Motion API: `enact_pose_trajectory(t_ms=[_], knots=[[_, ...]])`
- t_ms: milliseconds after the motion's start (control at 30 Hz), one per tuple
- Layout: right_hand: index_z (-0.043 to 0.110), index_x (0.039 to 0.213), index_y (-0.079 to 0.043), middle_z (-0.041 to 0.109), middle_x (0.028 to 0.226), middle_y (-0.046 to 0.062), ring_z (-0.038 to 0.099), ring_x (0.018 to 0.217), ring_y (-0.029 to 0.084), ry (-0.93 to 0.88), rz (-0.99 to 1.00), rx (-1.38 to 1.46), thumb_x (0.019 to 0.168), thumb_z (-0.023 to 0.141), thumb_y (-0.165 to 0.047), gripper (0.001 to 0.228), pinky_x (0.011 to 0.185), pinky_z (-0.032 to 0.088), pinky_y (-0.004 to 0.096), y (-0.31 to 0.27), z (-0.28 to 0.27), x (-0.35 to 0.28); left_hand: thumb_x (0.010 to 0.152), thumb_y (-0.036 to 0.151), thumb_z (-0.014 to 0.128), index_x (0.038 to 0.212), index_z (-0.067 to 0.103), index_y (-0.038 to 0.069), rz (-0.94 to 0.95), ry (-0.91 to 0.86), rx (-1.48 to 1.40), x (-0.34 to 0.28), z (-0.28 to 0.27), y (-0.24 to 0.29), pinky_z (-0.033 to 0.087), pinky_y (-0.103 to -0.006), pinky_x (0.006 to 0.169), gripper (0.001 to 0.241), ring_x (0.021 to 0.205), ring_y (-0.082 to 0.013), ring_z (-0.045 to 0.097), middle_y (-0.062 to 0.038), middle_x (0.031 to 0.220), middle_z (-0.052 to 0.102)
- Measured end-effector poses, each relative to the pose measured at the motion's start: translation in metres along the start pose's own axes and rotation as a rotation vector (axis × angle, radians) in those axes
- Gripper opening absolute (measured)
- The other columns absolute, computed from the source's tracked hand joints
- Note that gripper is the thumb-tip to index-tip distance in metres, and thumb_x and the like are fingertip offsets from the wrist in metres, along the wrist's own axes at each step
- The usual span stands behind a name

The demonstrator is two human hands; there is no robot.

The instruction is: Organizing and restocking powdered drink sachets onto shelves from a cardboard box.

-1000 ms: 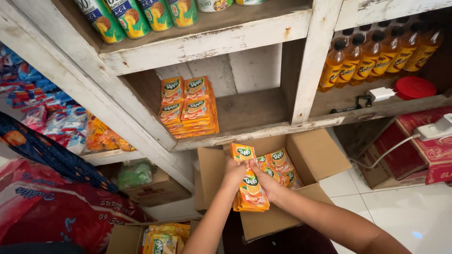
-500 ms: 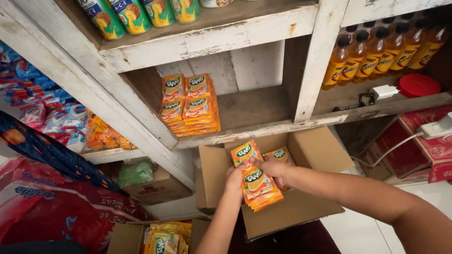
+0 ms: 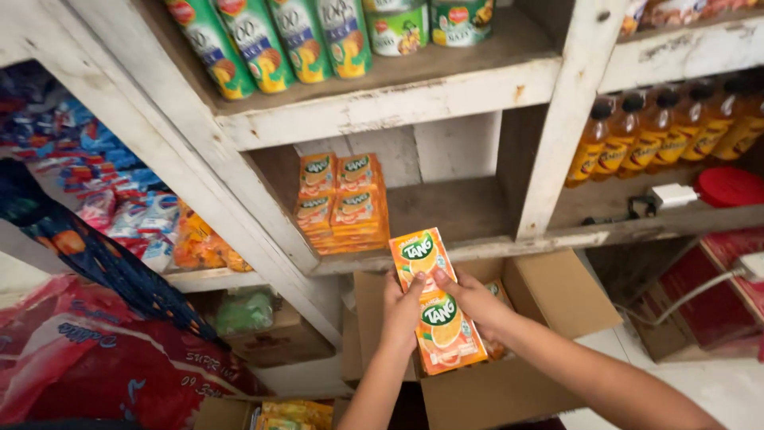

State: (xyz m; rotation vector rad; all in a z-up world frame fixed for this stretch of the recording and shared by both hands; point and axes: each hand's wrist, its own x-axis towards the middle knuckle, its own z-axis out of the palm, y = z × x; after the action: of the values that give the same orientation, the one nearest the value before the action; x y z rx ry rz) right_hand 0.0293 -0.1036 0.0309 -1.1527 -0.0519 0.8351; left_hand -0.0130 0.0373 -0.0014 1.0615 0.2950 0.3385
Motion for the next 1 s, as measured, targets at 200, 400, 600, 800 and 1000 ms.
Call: enact_pose_trajectory(t_ms=[200, 400, 600, 800, 1000], knots=[[0.048, 0.141, -0.007, 0.073, 0.118, 0.011, 0.074, 0.099, 0.021, -0.026, -0.154, 0.118, 0.095, 0.059, -0.036, 0.054, 0.081, 0.063, 0.039, -0.016, 0.008, 0.028, 0.097, 0.017, 0.062, 0.15, 0.045, 0.006, -0.033, -0.199, -0.193, 0.01, -0.007, 0.047, 0.049, -0.0353, 0.104, 0.056, 0.123, -0.0192, 0.06, -0.009, 0.139, 0.06], [0.049, 0.137, -0.004, 0.071, 0.113, 0.012, 0.072, 0.096, 0.021, -0.046, -0.232, 0.155, 0.098, 0.06, -0.033, 0.05, 0.08, 0.061, 0.04, -0.04, 0.038, 0.07, 0.1, 0.022, 0.058, 0.157, 0.037, 0.007, -0.032, -0.176, -0.23, 0.05, -0.033, 0.063, 0.047, -0.0359, 0.107, 0.062, 0.13, -0.0214, 0.058, -0.011, 0.148, 0.057], [0.051, 0.137, -0.005, 0.072, 0.115, 0.012, 0.073, 0.097, 0.021, -0.103, -0.275, 0.161, 0.099, 0.058, -0.037, 0.05, 0.083, 0.061, 0.039, -0.07, 0.073, 0.124, 0.1, 0.019, 0.056, 0.153, 0.043, 0.004, 0.025, -0.154, -0.155, 0.112, -0.053, 0.105, 0.053, -0.0384, 0.1, 0.057, 0.12, -0.0239, 0.064, -0.014, 0.138, 0.064], [0.051, 0.137, -0.008, 0.071, 0.117, 0.012, 0.072, 0.099, 0.023, -0.14, -0.319, 0.207, 0.1, 0.053, -0.036, 0.047, 0.083, 0.061, 0.042, -0.098, 0.113, 0.179, 0.102, 0.019, 0.054, 0.145, 0.052, 0.002, 0.043, -0.136, -0.1, 0.165, -0.071, 0.153, 0.056, -0.0392, 0.095, 0.046, 0.112, -0.0238, 0.068, -0.014, 0.13, 0.068], [0.055, 0.136, -0.003, 0.07, 0.117, 0.014, 0.071, 0.097, 0.025, -0.187, -0.33, 0.258, 0.104, 0.053, -0.03, 0.041, 0.084, 0.061, 0.043, -0.096, 0.123, 0.272, 0.105, 0.022, 0.052, 0.124, 0.067, -0.004, 0.096, 0.048, 0.223, 0.232, -0.093, 0.159, 0.055, -0.0393, 0.077, 0.036, 0.086, -0.0245, 0.067, -0.015, 0.105, 0.073]])
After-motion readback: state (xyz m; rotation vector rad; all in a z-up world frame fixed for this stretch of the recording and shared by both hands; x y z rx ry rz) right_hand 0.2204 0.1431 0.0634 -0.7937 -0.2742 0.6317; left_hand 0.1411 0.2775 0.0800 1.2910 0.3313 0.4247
